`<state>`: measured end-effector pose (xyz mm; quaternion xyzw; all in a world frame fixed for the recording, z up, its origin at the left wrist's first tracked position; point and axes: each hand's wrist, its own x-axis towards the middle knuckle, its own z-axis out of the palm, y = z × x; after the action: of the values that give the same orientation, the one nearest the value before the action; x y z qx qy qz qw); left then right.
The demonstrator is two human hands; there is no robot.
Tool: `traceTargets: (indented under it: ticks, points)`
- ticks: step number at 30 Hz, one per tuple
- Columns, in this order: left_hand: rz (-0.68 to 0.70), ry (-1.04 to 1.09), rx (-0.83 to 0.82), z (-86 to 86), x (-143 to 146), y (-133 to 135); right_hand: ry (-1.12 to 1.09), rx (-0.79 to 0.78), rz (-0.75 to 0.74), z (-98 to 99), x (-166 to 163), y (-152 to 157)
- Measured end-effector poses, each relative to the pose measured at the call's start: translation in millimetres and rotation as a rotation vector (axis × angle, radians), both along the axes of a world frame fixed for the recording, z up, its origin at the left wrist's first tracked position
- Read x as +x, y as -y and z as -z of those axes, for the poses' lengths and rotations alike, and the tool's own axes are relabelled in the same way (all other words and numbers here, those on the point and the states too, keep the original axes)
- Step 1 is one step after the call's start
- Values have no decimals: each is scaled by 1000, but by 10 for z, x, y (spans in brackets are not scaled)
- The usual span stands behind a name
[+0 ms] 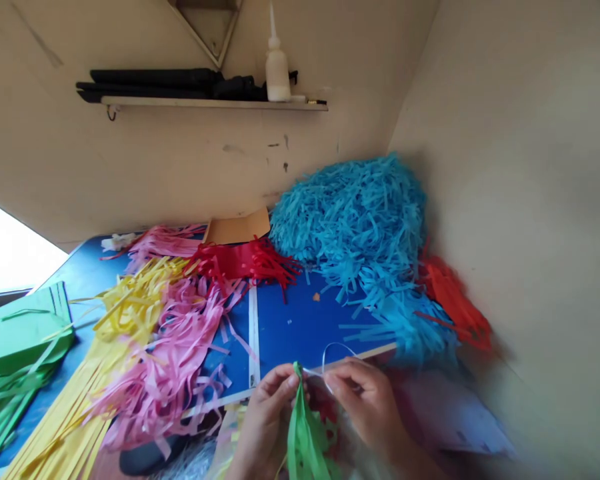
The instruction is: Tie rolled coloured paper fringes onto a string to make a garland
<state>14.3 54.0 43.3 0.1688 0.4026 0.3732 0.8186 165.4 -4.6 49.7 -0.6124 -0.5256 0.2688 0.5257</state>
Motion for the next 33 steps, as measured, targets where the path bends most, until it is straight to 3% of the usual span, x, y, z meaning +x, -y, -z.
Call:
traceTargets:
  ticks: [6,9,11,15,19,23,26,30,33]
  points:
    - [33,67,33,63,-28,44,70,-31,-23,99,2,-24]
    - [76,-6,114,89,-16,69,193,-59,-56,92,-8,-22]
    - [76,-170,294,99,-11,84,224,-104,-126,54,-12,-11]
    - [54,-602,719,149,-48,123,89,-205,-241,-15,-11,6]
    - [99,-916,943,245,-86,171,78,-239,-217,36,-27,-18]
    - [139,-986,1062,230,-36,189,172,-83,-161,73,-19,-32]
    - [189,-1028,1129,23,-80,145,-54,92,-59,-153,212,-26]
    - [335,-1101,1349,-408,-451,-10,-585,192,100,-814,1050,39]
    - [376,-1132,1452,-610,-789,-131,-517,358,304,-1259,1896,186]
